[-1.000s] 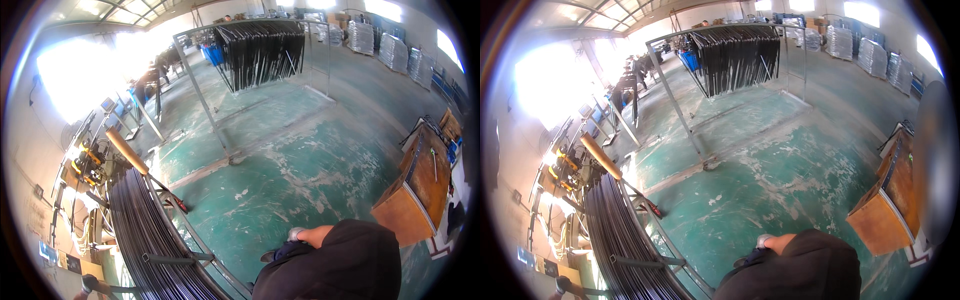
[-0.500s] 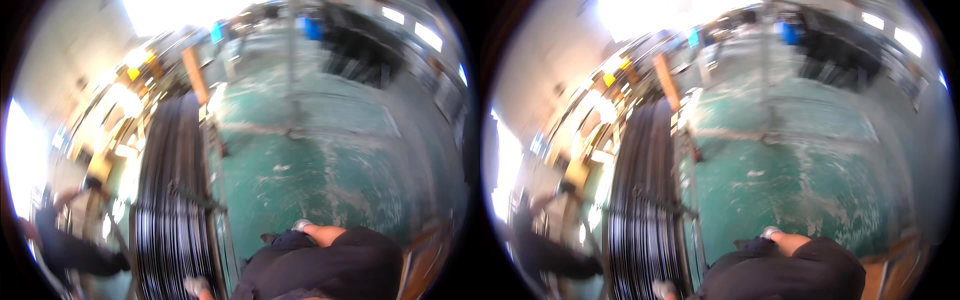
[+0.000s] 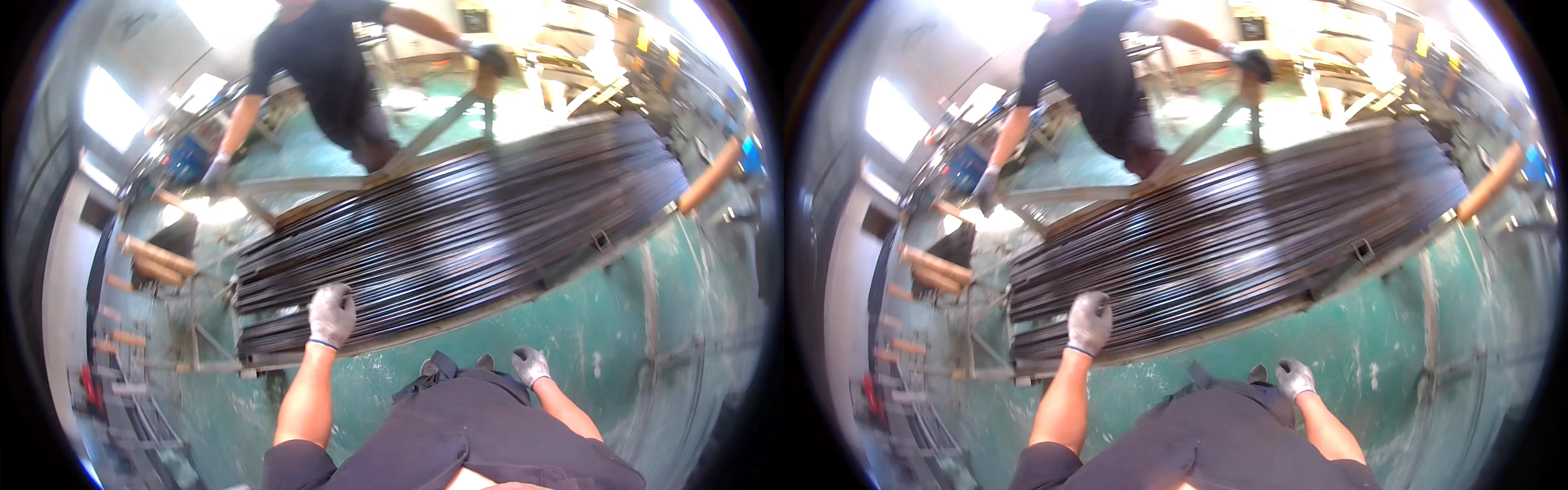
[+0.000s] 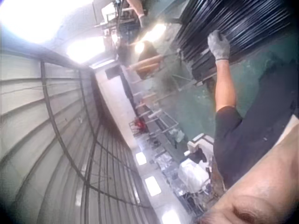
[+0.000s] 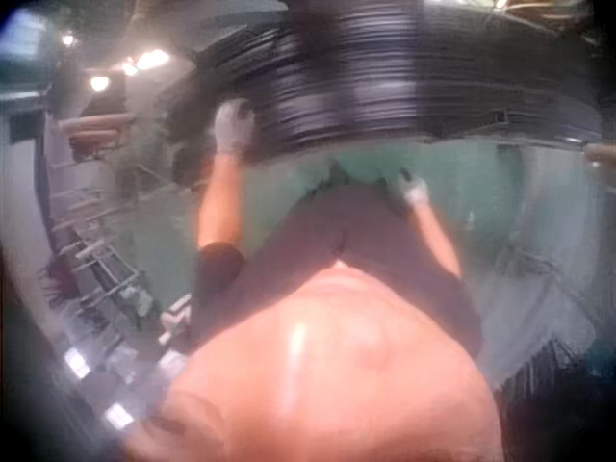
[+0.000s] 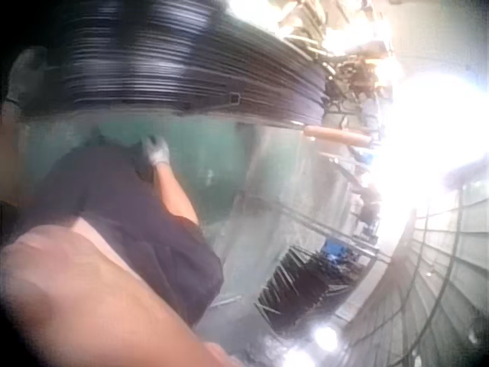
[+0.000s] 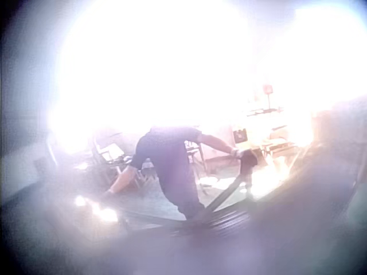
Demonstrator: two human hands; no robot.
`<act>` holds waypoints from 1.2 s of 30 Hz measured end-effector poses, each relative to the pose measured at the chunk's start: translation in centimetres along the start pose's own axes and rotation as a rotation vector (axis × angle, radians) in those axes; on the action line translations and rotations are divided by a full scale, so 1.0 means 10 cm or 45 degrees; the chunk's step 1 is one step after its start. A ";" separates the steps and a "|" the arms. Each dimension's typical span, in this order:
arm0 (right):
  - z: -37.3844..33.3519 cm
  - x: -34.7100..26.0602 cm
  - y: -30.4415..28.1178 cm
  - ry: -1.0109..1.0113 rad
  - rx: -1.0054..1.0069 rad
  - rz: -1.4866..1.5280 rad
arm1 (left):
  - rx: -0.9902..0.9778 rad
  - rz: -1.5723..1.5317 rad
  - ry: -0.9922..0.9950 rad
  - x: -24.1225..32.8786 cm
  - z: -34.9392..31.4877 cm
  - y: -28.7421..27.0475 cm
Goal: The person lifts a bundle of long metal rods from a rack with a coworker and places them back. The person then picks up several bent metal frames from a table and stacks them on the floor.
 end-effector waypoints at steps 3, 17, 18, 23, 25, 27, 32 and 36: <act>0.22 -1.09 -0.25 -0.459 0.042 0.087 | 0.205 0.268 -0.063 -0.16 0.23 -0.92; 1.73 -2.18 0.24 -1.039 0.859 -0.525 | -0.135 0.285 -1.101 -1.33 -0.94 -1.81; 1.65 -2.24 0.28 -1.053 0.814 -0.505 | -0.138 0.291 -1.160 -1.40 -1.03 -1.78; 1.59 -2.32 0.18 -1.102 0.823 -0.527 | -0.497 0.039 -1.269 -1.64 -0.89 -1.76; 1.56 -2.42 0.22 -1.071 0.782 -0.575 | -0.600 -0.006 -1.319 -1.83 -0.92 -1.74; 1.54 -2.47 0.25 -1.083 0.737 -0.589 | -0.560 0.095 -1.284 -1.95 -0.91 -1.64; 1.69 -2.31 0.21 -1.079 0.715 -0.621 | -0.379 0.181 -1.365 -1.91 -0.76 -1.57; 1.82 -2.41 0.06 -1.081 0.514 -0.668 | -0.277 0.273 -1.569 -1.81 -0.82 -1.70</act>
Point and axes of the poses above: each hand's wrist, its own z-axis towards the middle knuckle, its own y-axis out of the palm, x = y × z, the point moved 6 cm from there along z, towards the middle knuckle, and after that the axes turned 1 degree about -y, right-handed, at the moved point
